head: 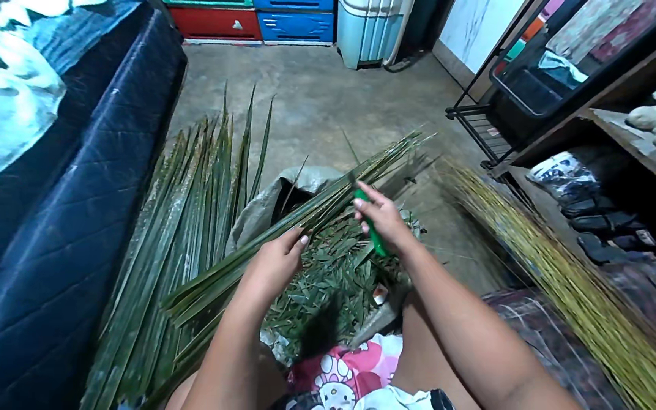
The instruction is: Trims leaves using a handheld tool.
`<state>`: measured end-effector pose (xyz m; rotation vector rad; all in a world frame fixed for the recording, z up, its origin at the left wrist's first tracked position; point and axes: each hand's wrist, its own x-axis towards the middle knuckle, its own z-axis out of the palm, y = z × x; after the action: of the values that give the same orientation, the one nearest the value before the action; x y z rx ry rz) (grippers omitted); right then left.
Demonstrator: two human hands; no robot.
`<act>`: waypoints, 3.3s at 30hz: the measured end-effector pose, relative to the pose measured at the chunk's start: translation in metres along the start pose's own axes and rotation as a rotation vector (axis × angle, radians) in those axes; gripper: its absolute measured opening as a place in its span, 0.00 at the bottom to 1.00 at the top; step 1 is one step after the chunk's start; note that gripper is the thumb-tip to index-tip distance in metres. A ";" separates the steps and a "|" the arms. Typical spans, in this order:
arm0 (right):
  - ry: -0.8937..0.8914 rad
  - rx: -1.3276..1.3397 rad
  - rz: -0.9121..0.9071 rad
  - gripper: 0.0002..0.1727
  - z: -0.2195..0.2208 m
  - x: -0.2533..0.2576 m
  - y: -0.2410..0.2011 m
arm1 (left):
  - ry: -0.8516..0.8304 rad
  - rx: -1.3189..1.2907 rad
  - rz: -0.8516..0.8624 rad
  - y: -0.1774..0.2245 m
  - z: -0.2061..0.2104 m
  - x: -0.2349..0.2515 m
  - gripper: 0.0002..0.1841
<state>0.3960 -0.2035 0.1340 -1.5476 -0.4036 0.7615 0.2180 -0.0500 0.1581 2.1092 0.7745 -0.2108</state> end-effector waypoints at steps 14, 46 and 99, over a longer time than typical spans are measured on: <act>-0.304 0.034 0.181 0.31 0.029 -0.020 0.005 | -0.035 0.113 0.021 0.000 0.000 0.002 0.25; 0.171 0.005 -0.025 0.29 -0.024 0.009 -0.003 | -0.089 -0.045 -0.037 -0.004 -0.007 -0.002 0.22; -0.127 -1.162 0.322 0.22 0.056 -0.014 -0.002 | 0.003 0.340 -0.155 0.036 0.031 0.007 0.26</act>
<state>0.3487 -0.1714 0.1404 -2.7019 -0.7794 0.9319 0.2485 -0.0868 0.1600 2.3666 0.9592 -0.4498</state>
